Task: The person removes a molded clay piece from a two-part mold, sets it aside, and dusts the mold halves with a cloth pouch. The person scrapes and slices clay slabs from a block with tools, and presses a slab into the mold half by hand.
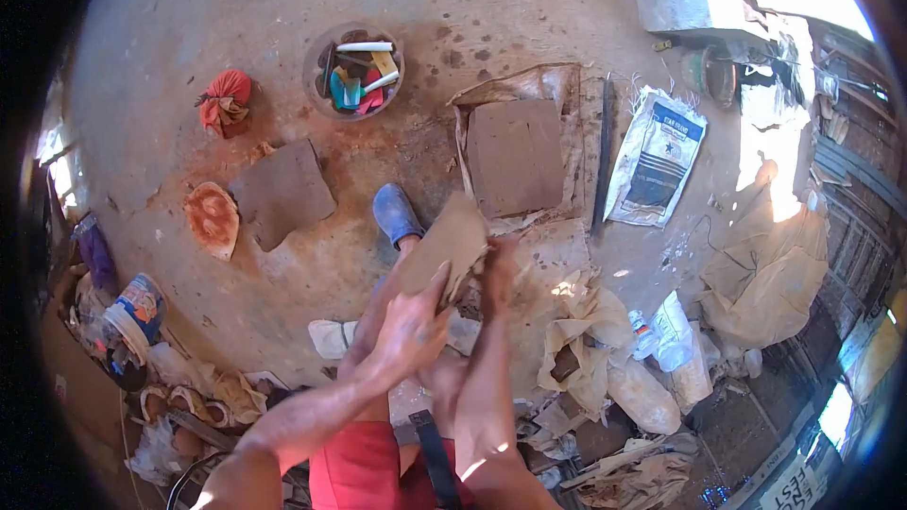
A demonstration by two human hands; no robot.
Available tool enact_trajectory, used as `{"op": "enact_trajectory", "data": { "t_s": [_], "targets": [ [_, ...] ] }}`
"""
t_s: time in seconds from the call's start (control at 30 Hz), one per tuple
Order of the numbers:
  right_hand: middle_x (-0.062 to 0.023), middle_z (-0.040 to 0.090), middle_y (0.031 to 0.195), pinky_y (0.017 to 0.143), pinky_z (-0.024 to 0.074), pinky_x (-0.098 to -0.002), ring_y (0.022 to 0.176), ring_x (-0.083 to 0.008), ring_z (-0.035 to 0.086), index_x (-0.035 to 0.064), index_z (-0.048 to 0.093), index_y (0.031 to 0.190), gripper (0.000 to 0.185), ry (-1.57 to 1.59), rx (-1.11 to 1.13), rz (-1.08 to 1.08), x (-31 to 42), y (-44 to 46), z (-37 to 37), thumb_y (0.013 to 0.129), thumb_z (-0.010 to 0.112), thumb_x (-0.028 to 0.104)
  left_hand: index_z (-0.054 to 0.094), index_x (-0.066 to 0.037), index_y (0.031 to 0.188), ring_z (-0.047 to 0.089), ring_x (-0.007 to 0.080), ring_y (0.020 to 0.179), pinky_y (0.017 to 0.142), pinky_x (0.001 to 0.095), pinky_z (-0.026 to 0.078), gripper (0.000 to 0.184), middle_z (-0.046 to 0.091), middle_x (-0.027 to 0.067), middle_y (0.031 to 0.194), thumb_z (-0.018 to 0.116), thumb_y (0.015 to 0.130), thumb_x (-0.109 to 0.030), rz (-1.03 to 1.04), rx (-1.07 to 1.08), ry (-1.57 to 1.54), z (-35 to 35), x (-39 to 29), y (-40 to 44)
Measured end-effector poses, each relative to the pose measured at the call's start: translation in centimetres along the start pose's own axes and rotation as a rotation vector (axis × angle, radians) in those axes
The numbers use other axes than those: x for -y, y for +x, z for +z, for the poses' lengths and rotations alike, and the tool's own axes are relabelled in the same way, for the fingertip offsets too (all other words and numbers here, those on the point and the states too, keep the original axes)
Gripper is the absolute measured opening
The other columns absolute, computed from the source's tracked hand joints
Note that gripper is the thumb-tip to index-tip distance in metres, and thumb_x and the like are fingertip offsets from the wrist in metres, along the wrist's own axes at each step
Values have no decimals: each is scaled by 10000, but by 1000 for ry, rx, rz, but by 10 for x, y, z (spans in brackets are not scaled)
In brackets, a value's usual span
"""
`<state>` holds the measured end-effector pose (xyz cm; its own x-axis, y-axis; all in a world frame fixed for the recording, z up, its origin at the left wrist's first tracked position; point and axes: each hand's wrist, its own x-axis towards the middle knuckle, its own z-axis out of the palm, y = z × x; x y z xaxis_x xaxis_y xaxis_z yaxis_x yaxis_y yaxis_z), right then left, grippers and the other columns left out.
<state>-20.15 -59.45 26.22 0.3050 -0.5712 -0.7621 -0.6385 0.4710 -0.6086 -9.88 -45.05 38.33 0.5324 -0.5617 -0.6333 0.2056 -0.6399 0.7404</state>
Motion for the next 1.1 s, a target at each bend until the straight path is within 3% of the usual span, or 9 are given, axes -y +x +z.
{"op": "enact_trajectory", "data": {
  "t_s": [0.07, 0.33, 0.47, 0.53, 0.6, 0.7, 0.87, 0.93, 1.1],
  "targets": [
    [-117, 697, 1232, 962, 516, -411, 1125, -238, 645, 29, 628, 1381, 847, -17, 131, -33, -22, -23, 22, 1038, 326, 742, 468, 19, 1531, 658, 541, 1077, 902, 573, 559, 660, 663, 379, 1180, 646, 899, -48, -269, 99, -66, -19, -6, -36],
    [-106, 687, 1291, 1069, 468, -400, 1211, -233, 637, 22, 593, 1412, 589, 433, 559, 157, -130, -59, 91, 1067, 489, 487, 482, 31, 1529, 519, 465, 1416, 1157, 410, 427, 627, 542, 323, 1498, 650, 924, 36, -150, -214, -181, -62, 21, -180],
    [-100, 682, 1320, 1122, 444, -394, 1254, -230, 633, 18, 576, 1428, 487, 579, 761, 281, -158, -83, 115, 1081, 571, 360, 523, 21, 1492, 614, 367, 1341, 1120, 377, 455, 566, 635, 248, 1438, 659, 943, 16, 67, -353, -102, -98, 75, -237],
    [-99, 681, 1327, 1135, 438, -393, 1265, -230, 632, 18, 571, 1432, 466, 562, 819, 297, -152, -102, 121, 1085, 591, 328, 570, 6, 1444, 649, 250, 1231, 1063, 353, 487, 488, 692, 152, 1338, 666, 967, -27, -112, -342, -482, -119, 104, -264],
    [-112, 685, 1338, 1064, 489, -392, 1195, -217, 657, 3, 567, 1435, 539, 134, 736, -6, -140, -121, 131, 1034, 682, 345, 612, -5, 1398, 666, 147, 1133, 1008, 331, 516, 419, 732, 63, 1246, 672, 987, -63, -189, -387, -712, -139, 141, -289],
    [-104, 702, 1238, 1015, 507, -332, 1131, -175, 663, -3, 600, 1320, 375, -267, 830, -113, -115, -142, 163, 991, 713, 137, 552, 14, 1470, 624, 196, 1252, 1104, 367, 476, 516, 682, 114, 1382, 650, 965, -17, -305, -510, -1022, -167, 215, -311],
    [-91, 720, 1165, 939, 528, -304, 1050, -139, 670, -36, 605, 1280, 394, -714, 872, -342, -109, -165, 305, 949, 746, 125, 617, -2, 1364, 697, 219, 1150, 1029, 400, 557, 423, 731, 101, 1257, 723, 957, -50, -496, -694, -1275, -192, 371, -311],
    [-219, 758, 1086, 893, 553, -381, 1014, -297, 748, -28, 642, 1234, 415, -1016, 783, -625, -113, -172, 370, 900, 784, 174, 599, -1, 1384, 695, 227, 1159, 1032, 401, 559, 438, 719, 105, 1282, 718, 966, -59, -451, -714, -1326, -208, 432, -296],
    [-254, 746, 1042, 855, 555, -445, 1005, -383, 744, -16, 657, 1193, 400, -974, 877, -964, -179, -100, 534, 900, 784, 225, 548, 15, 1414, 690, 261, 1181, 1026, 420, 576, 452, 682, 137, 1340, 691, 993, -63, -215, -846, -1489, -249, 594, -220]
  ]
}}
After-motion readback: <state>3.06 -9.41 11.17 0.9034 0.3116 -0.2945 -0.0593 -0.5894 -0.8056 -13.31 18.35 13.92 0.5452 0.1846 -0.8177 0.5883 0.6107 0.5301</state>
